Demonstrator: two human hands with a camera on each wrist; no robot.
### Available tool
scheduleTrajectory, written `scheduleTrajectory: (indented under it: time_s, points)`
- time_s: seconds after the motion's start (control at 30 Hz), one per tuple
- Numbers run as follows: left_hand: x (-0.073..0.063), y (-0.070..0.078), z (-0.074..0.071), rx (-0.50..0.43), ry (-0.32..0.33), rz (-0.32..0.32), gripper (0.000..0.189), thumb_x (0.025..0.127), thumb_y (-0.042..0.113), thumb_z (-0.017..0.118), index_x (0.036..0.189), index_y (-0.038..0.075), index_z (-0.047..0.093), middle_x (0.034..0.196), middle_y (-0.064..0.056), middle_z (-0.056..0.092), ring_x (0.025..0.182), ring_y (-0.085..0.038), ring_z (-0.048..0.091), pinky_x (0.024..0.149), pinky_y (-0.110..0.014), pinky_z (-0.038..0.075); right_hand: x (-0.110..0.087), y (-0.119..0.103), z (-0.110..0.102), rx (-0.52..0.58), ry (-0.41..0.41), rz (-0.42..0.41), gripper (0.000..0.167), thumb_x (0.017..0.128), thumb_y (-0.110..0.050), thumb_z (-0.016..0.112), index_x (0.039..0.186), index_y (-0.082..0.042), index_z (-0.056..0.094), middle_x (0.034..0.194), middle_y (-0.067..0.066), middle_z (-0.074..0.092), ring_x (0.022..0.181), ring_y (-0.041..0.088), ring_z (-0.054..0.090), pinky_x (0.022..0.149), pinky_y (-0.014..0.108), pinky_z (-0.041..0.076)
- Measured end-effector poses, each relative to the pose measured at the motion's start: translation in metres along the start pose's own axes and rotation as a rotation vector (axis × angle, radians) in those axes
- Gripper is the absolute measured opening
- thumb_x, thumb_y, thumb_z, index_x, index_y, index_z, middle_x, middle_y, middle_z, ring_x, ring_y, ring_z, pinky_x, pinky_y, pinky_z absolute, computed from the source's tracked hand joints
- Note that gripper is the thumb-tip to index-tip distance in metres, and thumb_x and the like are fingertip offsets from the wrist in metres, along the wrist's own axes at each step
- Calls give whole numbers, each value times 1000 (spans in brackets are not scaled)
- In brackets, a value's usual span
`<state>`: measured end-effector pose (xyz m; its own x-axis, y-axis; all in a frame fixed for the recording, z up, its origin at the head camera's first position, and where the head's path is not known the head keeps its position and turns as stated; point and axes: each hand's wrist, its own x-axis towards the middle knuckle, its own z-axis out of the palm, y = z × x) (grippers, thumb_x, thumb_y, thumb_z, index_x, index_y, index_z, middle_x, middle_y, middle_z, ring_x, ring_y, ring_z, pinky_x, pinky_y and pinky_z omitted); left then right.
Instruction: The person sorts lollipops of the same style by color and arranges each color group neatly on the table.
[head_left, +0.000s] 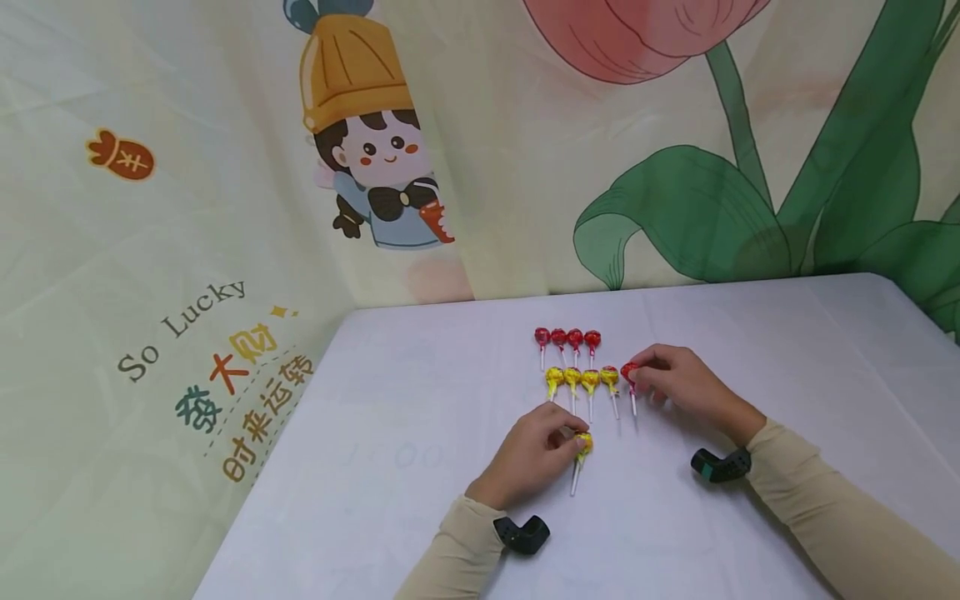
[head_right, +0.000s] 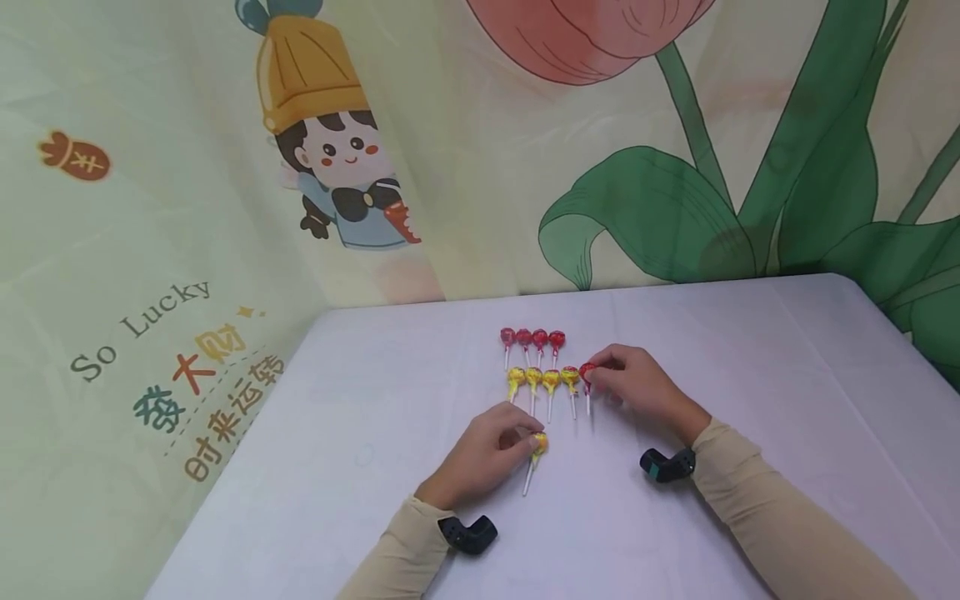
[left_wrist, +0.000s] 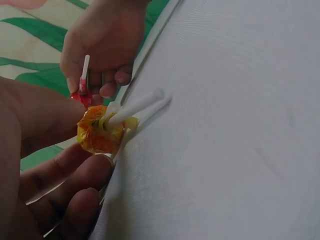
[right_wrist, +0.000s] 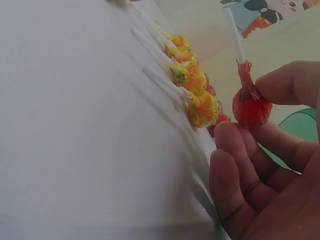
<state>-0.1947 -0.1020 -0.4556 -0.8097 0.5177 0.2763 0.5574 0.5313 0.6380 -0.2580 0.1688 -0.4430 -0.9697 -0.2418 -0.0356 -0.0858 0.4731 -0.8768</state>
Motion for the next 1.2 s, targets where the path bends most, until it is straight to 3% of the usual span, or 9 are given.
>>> scheduleTrajectory:
  time_s: [0.4, 0.63, 0.87, 1.2]
  points:
    - [0, -9, 2, -3, -49, 4, 19, 93, 18, 72, 111, 22, 72, 96, 12, 60, 78, 1, 55, 69, -17, 48, 16, 1, -7, 37, 10, 81, 36, 99, -33, 60, 124, -8, 61, 108, 11, 65, 93, 30, 59, 78, 34, 53]
    - [0, -9, 2, 5, -68, -18, 18, 94, 21, 72, 112, 23, 70, 96, 14, 61, 79, 1, 54, 70, -17, 48, 31, 1, -8, 96, 33, 95, 44, 99, -42, 59, 125, -7, 60, 119, 12, 63, 106, 30, 56, 85, 34, 50]
    - [-2, -9, 3, -1, -60, -41, 18, 94, 22, 72, 112, 24, 70, 98, 16, 61, 80, 0, 55, 70, -18, 48, 47, -3, -7, 115, 31, 100, 46, 98, -44, 61, 126, -7, 59, 119, 12, 64, 108, 29, 58, 87, 35, 51]
    - [-3, -11, 3, 1, -50, -21, 18, 94, 23, 72, 112, 23, 70, 99, 16, 62, 80, 2, 55, 71, -17, 48, 63, -7, -1, 152, 36, 139, 47, 99, -40, 60, 129, -4, 57, 121, 15, 63, 107, 30, 58, 86, 34, 52]
